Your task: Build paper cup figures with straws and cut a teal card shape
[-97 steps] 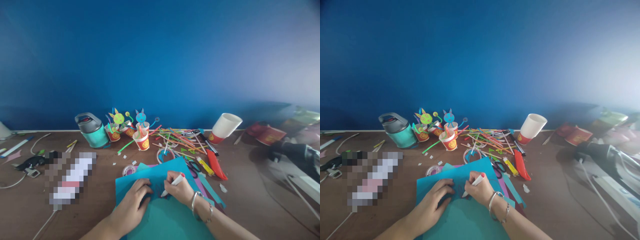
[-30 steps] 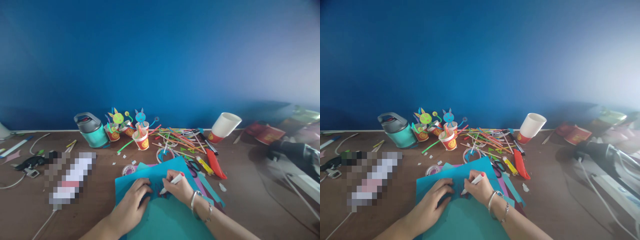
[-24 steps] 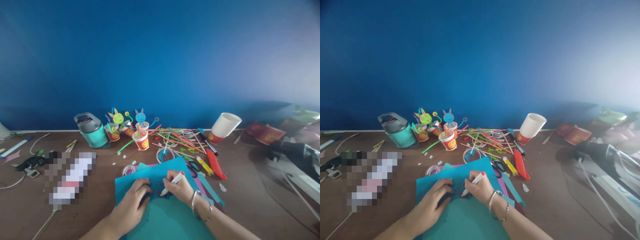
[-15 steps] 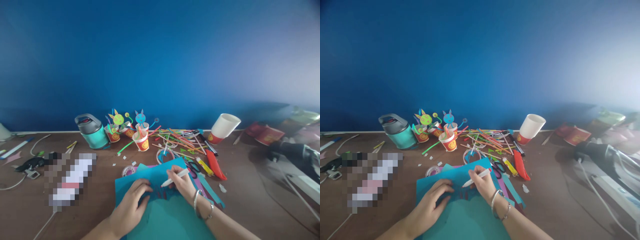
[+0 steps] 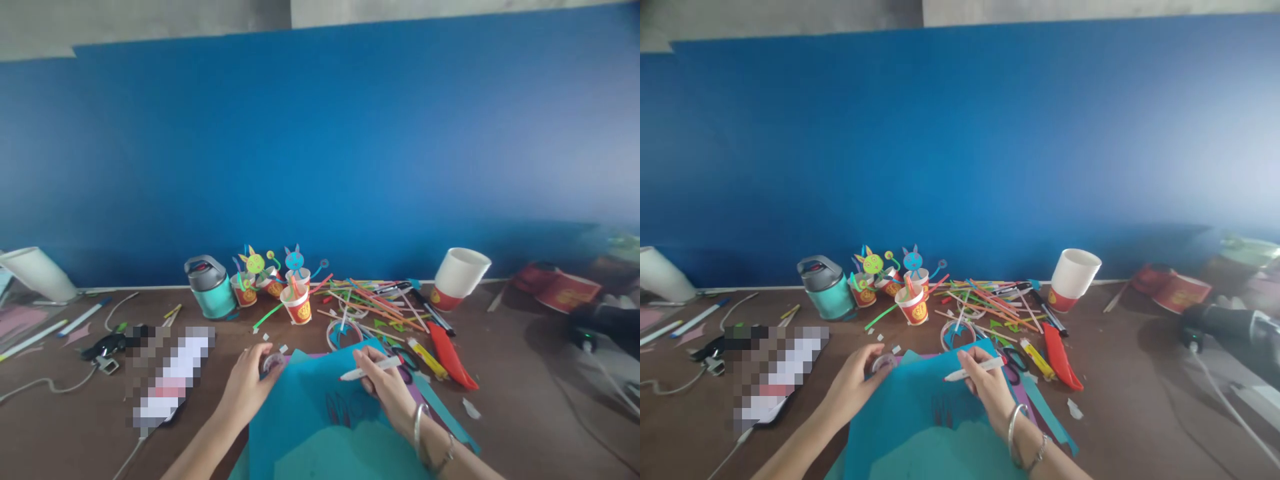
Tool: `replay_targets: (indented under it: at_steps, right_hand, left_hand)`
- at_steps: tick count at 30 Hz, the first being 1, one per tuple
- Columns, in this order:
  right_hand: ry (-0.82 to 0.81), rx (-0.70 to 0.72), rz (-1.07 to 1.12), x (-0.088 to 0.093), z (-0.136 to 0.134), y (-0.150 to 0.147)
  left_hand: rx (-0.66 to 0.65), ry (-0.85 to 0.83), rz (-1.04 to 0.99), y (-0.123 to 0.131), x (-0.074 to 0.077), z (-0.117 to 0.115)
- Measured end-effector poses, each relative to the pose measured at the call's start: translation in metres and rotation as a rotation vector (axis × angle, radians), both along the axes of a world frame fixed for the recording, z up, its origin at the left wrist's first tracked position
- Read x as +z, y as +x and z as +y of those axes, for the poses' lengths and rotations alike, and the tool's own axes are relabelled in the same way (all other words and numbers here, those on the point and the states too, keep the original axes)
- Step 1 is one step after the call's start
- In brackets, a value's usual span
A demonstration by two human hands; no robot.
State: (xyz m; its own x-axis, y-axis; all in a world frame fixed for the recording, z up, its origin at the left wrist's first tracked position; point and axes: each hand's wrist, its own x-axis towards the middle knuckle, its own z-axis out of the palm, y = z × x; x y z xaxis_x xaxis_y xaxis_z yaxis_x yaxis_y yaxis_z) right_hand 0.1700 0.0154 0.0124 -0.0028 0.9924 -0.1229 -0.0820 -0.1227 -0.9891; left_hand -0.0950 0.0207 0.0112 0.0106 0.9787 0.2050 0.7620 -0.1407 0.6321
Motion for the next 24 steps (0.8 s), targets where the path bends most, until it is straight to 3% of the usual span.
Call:
replay_targets:
  at_steps: [6,10,13,15,18,21,24]
  right_hand:
    - [0.14,-0.131,0.056,0.022,0.009,0.015]
    - [0.199,-0.191,-0.136,0.031,0.019,0.03]
    - [0.373,-0.076,-0.422,0.028,0.02,0.034]
    - [0.516,0.026,-0.642,0.024,0.016,0.033]
    - [0.607,0.126,-0.836,0.019,0.004,0.029]
    - [0.552,0.101,-0.763,0.017,-0.002,0.028]
    - [0.439,-0.049,-0.539,0.012,0.0,0.031]
  left_hand:
    - [-0.053,-0.037,0.101,0.009,0.009,-0.002]
    - [-0.044,-0.087,0.11,0.008,0.008,0.006]
    - [-0.085,0.024,0.159,0.013,0.009,0.007]
    - [-0.181,0.149,0.211,0.02,0.006,0.003]
    - [-0.305,0.231,0.304,0.035,-0.005,-0.005]
    - [-0.32,0.299,0.353,0.048,-0.014,-0.013]
    - [-0.37,0.26,0.325,0.058,-0.012,-0.02]
